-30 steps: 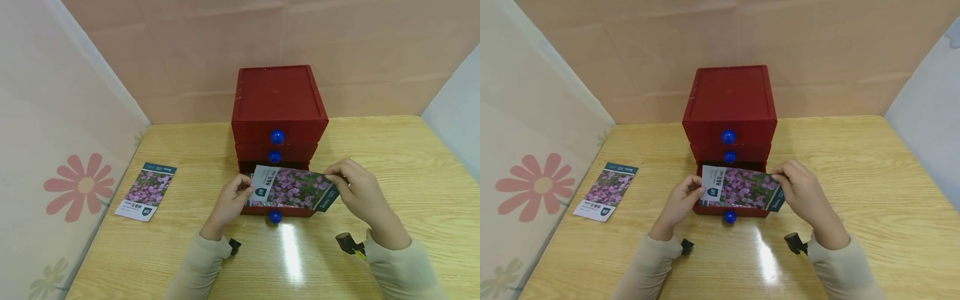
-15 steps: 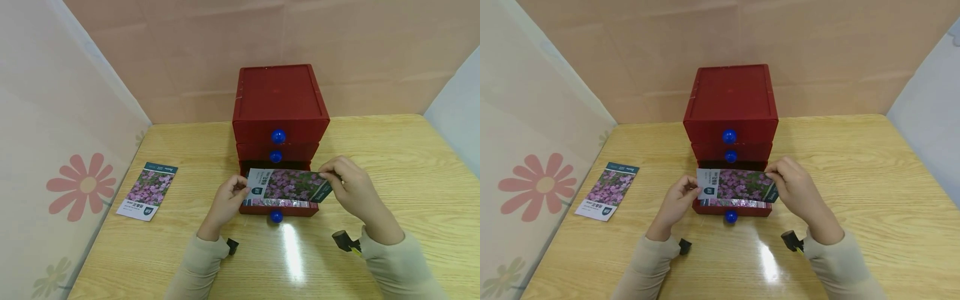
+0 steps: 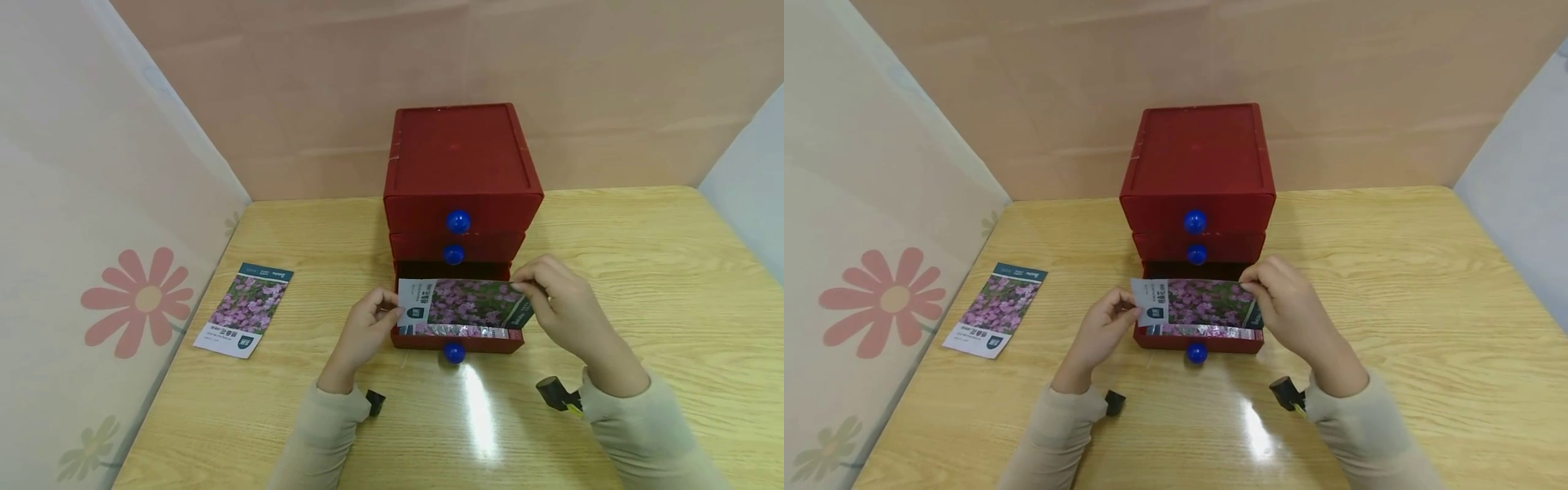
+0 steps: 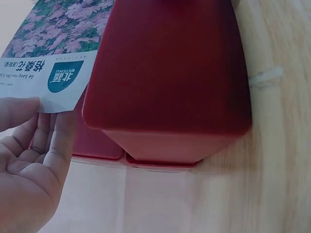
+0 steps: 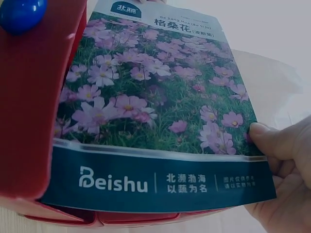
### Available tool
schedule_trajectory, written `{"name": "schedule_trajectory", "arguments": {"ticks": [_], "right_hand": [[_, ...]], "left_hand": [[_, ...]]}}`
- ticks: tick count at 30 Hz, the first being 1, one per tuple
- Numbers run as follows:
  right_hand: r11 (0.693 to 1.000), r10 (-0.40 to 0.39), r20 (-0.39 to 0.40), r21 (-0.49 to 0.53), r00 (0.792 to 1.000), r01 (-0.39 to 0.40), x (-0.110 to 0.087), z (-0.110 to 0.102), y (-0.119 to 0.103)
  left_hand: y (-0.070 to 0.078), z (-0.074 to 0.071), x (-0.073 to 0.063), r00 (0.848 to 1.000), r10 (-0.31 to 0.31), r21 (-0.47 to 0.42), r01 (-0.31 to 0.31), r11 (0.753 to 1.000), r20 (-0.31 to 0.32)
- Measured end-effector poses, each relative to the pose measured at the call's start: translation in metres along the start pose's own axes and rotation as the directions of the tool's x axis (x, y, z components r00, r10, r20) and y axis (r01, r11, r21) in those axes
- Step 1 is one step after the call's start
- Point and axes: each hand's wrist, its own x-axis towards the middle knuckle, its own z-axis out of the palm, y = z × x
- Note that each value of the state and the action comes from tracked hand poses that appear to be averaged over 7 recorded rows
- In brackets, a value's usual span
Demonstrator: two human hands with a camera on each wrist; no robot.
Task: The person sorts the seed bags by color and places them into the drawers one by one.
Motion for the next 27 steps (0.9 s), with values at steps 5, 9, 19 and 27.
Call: {"name": "schedule_trajectory", "arguments": {"ticks": [5,9,19,27], "right_hand": [[1.000,-0.001,0.021,0.008,1.000,0.000,-0.001,0.001,0.000],[0.999,0.016,0.036,0.029,0.999,-0.017,-0.004,0.004,0.002],[0.992,0.121,0.117,0.021,0.986,-0.124,-0.013,0.007,0.006],[0.988,0.151,0.144,-0.004,0.978,-0.152,-0.018,0.010,0.007]], "left_hand": [[-0.003,-0.001,-0.001,1.000,0.004,-0.011,-0.004,1.000,-0.004],[-0.003,-0.001,-0.002,1.000,-0.019,-0.005,0.019,1.000,0.008],[0.014,0.000,-0.006,0.998,-0.043,0.005,0.043,0.999,0.046],[0.011,0.000,-0.006,0.998,-0.056,-0.002,0.056,0.998,0.035]]}}
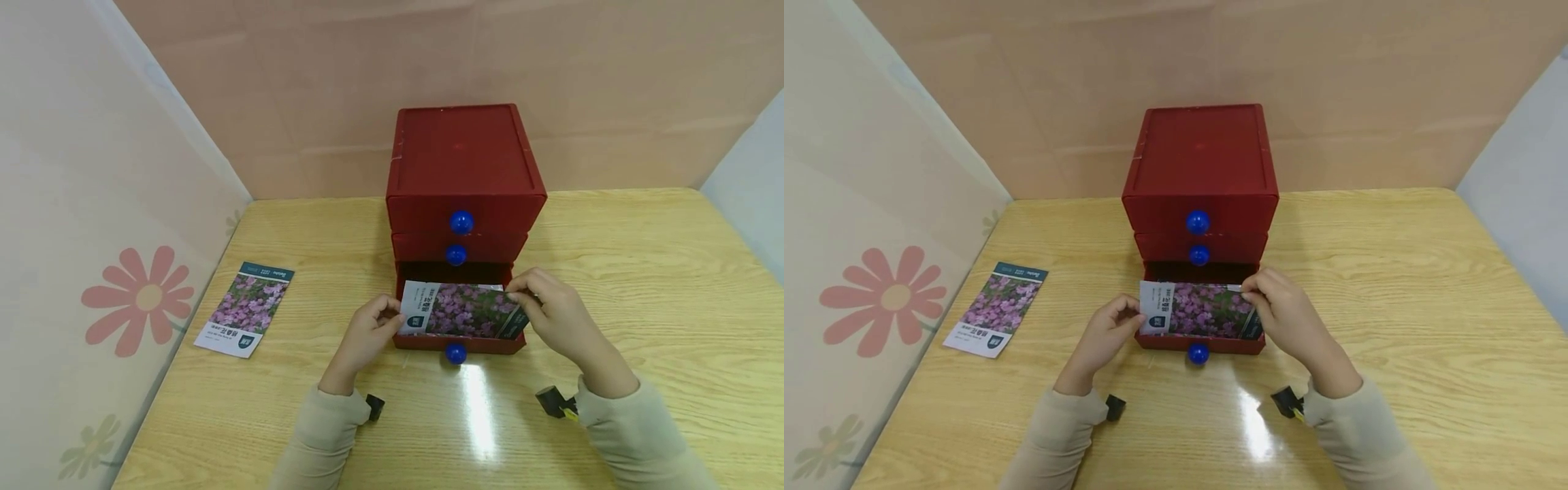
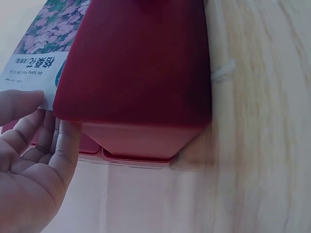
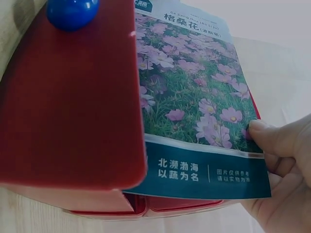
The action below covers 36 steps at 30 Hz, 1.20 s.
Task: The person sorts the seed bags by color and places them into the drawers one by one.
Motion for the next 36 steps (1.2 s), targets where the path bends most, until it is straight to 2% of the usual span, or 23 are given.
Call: {"name": "schedule_trajectory", "arguments": {"ticks": [6,19,29,33,36], "right_hand": [[1.000,-0.013,0.007,0.004,1.000,0.013,-0.001,0.002,0.005],[1.000,-0.022,0.008,0.011,1.000,0.022,-0.001,0.004,0.008],[1.000,-0.007,0.018,0.017,1.000,0.006,-0.003,0.006,0.011],[1.000,-0.011,0.013,0.017,1.000,0.010,-0.002,0.006,0.011],[1.000,-0.014,0.014,0.019,1.000,0.014,-0.002,0.006,0.012]], "left_hand": [[0.000,0.002,0.002,1.000,0.006,-0.003,-0.006,1.000,-0.006],[0.000,0.005,0.010,0.999,-0.028,-0.027,0.027,0.999,-0.027],[0.008,0.005,0.017,0.999,-0.015,-0.032,0.013,0.999,-0.039],[0.011,0.005,0.021,0.998,0.006,-0.043,-0.008,0.999,-0.061],[0.008,0.006,0.024,0.996,0.026,-0.056,-0.031,0.998,-0.084]]}}
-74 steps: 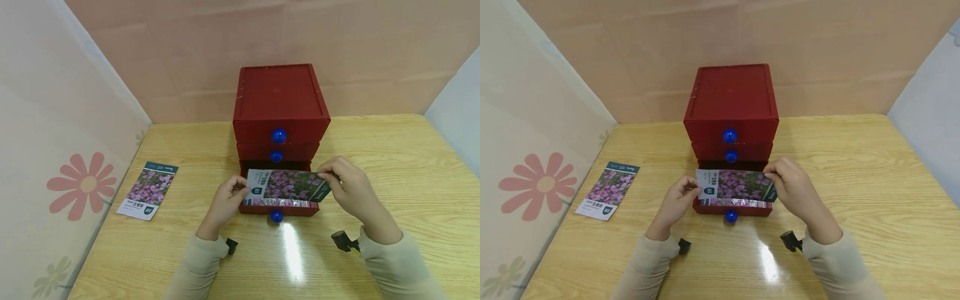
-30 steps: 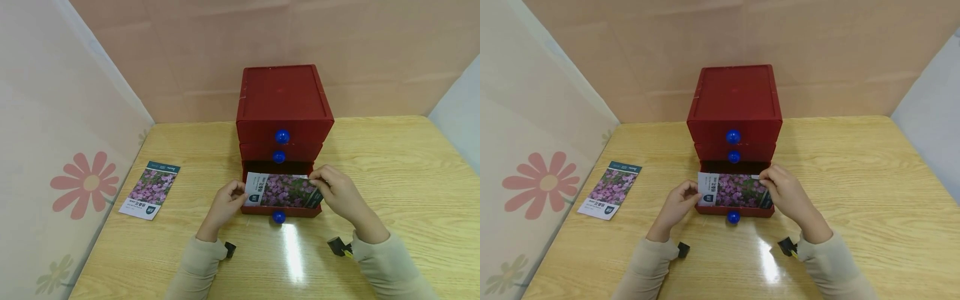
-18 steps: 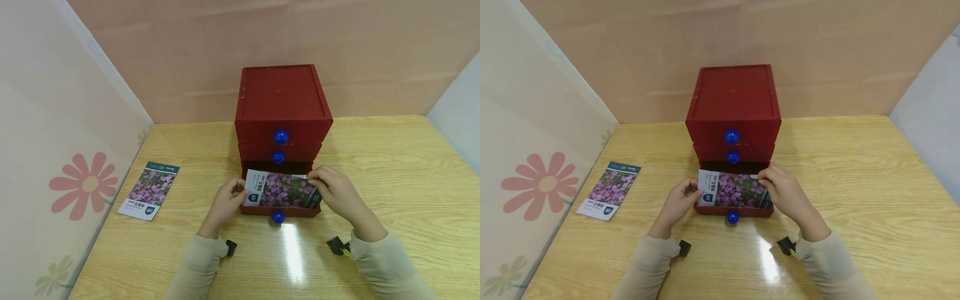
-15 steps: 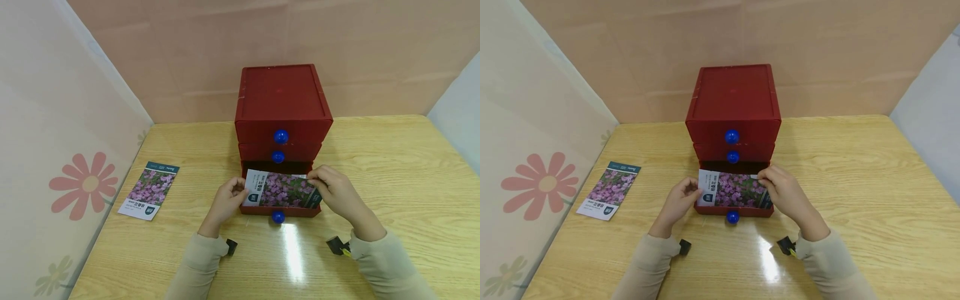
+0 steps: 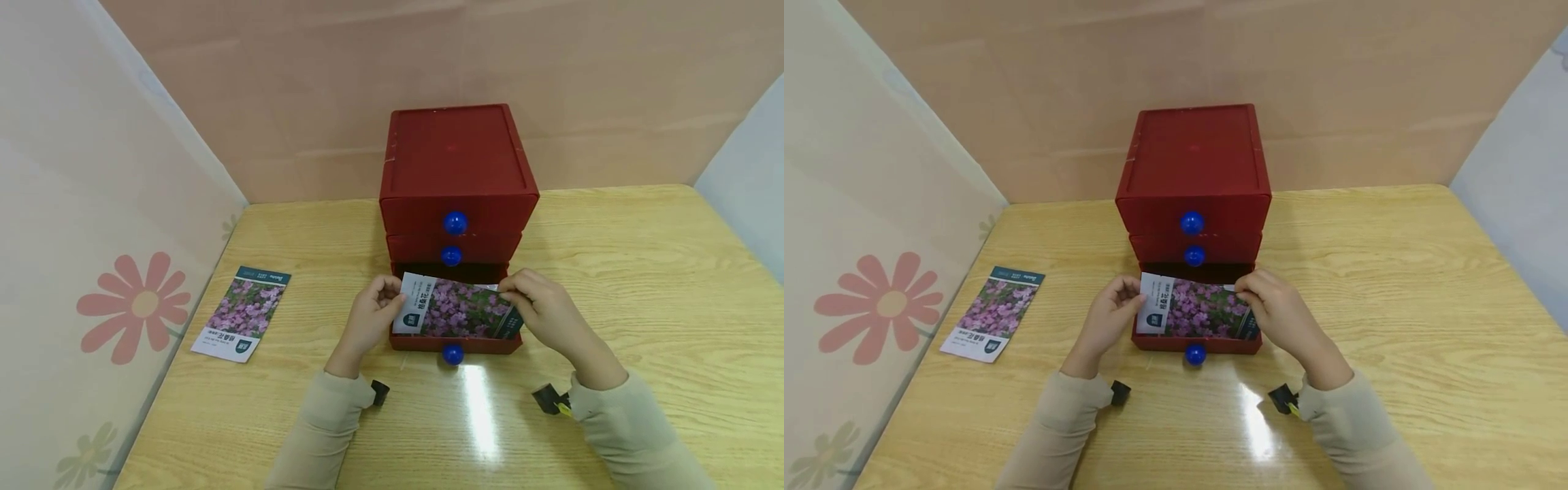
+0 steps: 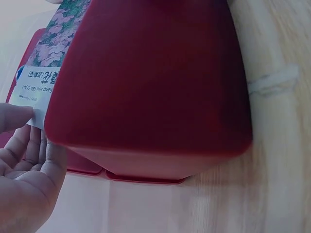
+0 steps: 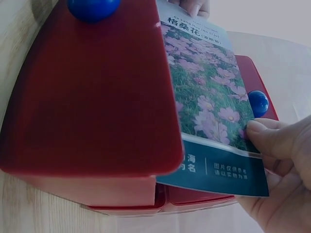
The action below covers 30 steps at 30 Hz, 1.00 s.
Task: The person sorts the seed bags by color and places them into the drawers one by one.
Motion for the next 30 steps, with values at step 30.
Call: {"name": "schedule_trajectory", "arguments": {"ticks": [30], "right_hand": [[0.997,0.072,0.072,-0.022,0.995,-0.070,0.000,0.009,0.008]], "left_hand": [[-0.026,-0.001,0.009,0.999,0.046,0.040,-0.046,0.998,-0.019]]}}
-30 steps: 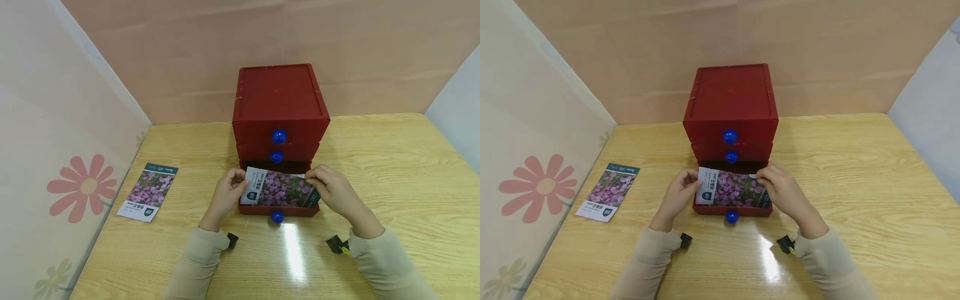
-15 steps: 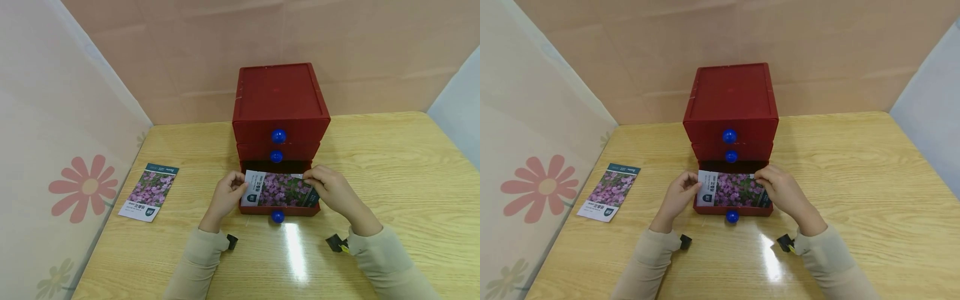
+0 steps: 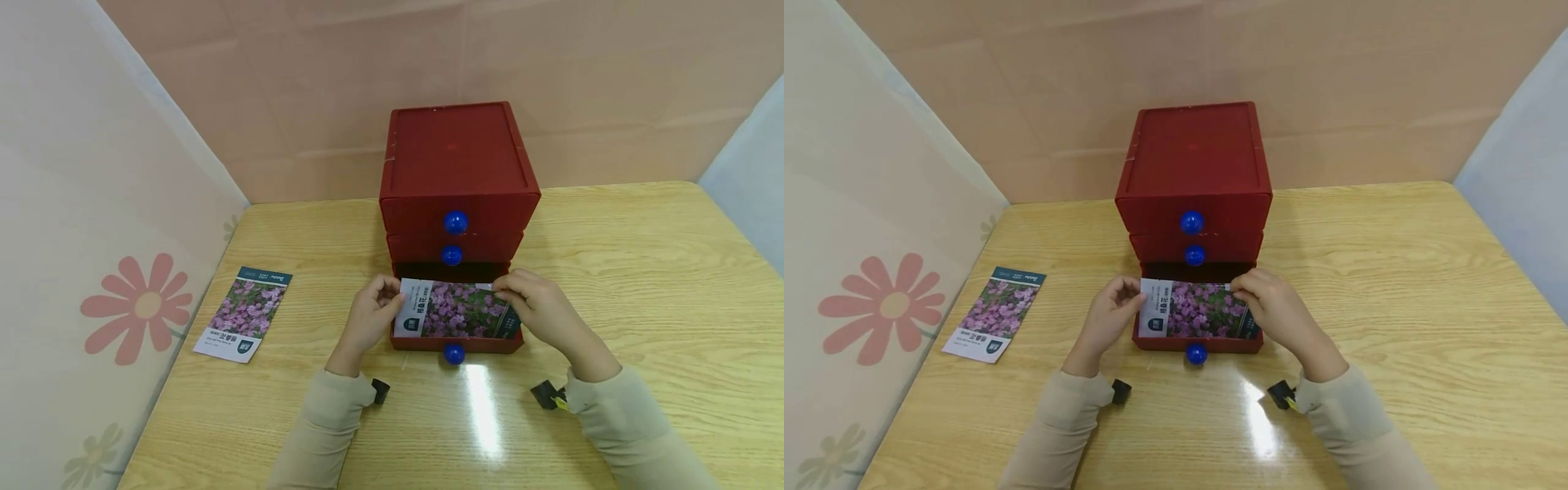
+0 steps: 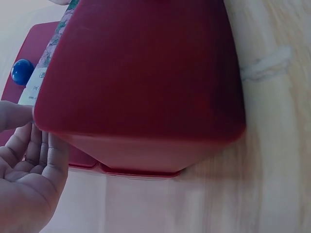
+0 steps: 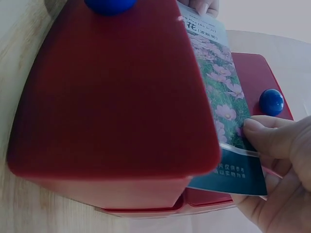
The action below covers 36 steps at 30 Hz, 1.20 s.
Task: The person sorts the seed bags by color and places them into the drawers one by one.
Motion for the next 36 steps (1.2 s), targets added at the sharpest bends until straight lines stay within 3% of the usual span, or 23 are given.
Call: {"name": "schedule_trajectory", "arguments": {"ticks": [16,23,29,36], "right_hand": [[0.997,0.067,0.062,-0.046,0.996,-0.064,0.005,0.004,0.006],[0.993,0.100,0.122,-0.079,0.987,-0.090,0.010,0.004,0.007],[0.986,0.144,0.190,-0.110,0.971,-0.124,0.014,0.005,0.008],[0.986,0.103,0.172,-0.144,0.980,-0.079,0.015,0.011,0.012]], "left_hand": [[-0.002,0.001,0.001,0.999,0.050,0.145,-0.049,0.988,0.000],[-0.002,0.003,0.002,0.994,0.109,0.284,-0.105,0.953,0.003],[-0.005,0.005,0.003,0.989,0.151,0.338,-0.141,0.931,-0.003],[-0.006,0.008,0.002,0.986,0.165,0.439,-0.134,0.888,-0.032]]}}
